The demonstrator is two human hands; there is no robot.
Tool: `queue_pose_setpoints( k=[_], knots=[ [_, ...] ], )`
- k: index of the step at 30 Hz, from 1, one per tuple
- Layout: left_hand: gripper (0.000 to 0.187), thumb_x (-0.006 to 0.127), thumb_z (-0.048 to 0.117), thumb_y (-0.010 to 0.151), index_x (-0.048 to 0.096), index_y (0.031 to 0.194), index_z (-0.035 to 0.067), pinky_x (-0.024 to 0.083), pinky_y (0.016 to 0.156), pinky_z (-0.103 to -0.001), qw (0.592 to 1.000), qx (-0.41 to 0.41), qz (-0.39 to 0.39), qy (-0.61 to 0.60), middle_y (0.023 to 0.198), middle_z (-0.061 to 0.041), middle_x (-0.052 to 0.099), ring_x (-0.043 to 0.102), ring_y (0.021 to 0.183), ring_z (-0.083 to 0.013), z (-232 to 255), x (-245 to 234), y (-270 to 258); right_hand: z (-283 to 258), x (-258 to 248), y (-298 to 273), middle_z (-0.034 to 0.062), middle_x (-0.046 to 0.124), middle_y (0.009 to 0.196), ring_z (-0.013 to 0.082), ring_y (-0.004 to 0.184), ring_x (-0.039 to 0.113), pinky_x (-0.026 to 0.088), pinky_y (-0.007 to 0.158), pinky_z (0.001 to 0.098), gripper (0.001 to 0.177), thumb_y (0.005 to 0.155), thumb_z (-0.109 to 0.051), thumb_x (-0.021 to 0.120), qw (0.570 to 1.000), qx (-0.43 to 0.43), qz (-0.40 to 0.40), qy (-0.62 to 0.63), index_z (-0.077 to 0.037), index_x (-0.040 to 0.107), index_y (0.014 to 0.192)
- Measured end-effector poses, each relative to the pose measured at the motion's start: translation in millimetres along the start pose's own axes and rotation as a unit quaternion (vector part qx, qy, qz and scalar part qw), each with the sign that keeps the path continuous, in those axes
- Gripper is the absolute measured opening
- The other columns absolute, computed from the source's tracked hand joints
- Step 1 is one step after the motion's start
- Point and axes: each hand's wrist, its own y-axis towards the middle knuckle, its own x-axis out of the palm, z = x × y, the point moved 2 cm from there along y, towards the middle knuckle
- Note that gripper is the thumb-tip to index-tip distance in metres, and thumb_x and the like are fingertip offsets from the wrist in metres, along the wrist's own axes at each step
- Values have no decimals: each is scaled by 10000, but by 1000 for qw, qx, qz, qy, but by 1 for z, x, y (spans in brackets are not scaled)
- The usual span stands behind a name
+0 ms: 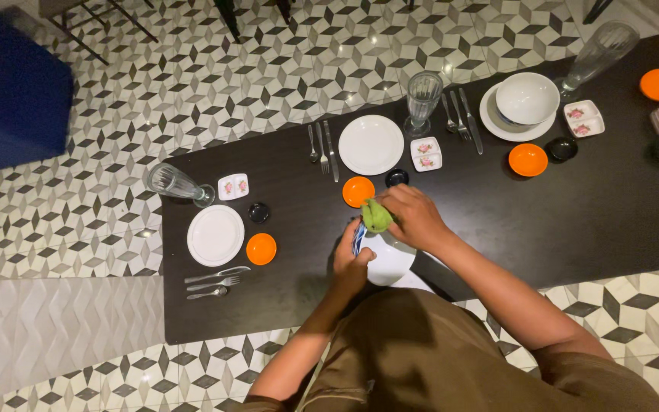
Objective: The person picks up a blue and white patterned bowl and thoroughly wipes the inside and outside surfaces using a green cloth while standing over a dining table.
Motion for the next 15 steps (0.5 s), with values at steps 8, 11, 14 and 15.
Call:
queue_pose_setpoints(
  k=[8, 11, 14, 15],
  knots=[
    [756, 542, 65, 703, 507, 1451, -38, 468, 1054, -317, 995, 85, 29, -32, 1305, -177, 642, 623, 1177, -238, 40, -13, -1, 15, 37, -33, 124, 721, 961, 239, 815, 713, 541, 714, 349, 247, 894, -153, 708, 957, 238, 92, 138, -17, 722, 1101],
    [746, 522, 26, 723, 490, 1466, -40, 452, 1068, -319, 990, 119, 59, -37, 1324, -182, 628, 609, 1196, -245, 53, -11, 1, 15, 62, -51, 90, 746, 799, 131, 713, 681, 533, 647, 304, 239, 958, -230, 696, 885, 398, 93, 224, 1, 714, 1019],
    [748, 512, 14, 734, 476, 1480, -35, 445, 1091, -320, 982, 154, 98, -41, 1343, -182, 623, 605, 1218, -246, 58, -8, 2, 12, 82, -66, 59, 750, 787, 70, 711, 653, 527, 643, 273, 285, 995, -266, 661, 844, 417, 75, 328, 8, 740, 993],
    [749, 513, 15, 738, 479, 1484, -32, 456, 1086, -323, 980, 157, 118, -40, 1330, -188, 635, 615, 1203, -250, 58, -9, 1, 13, 83, -67, 59, 750, 787, 70, 711, 653, 527, 643, 273, 285, 995, -266, 661, 844, 418, 76, 328, 8, 740, 993]
  ],
)
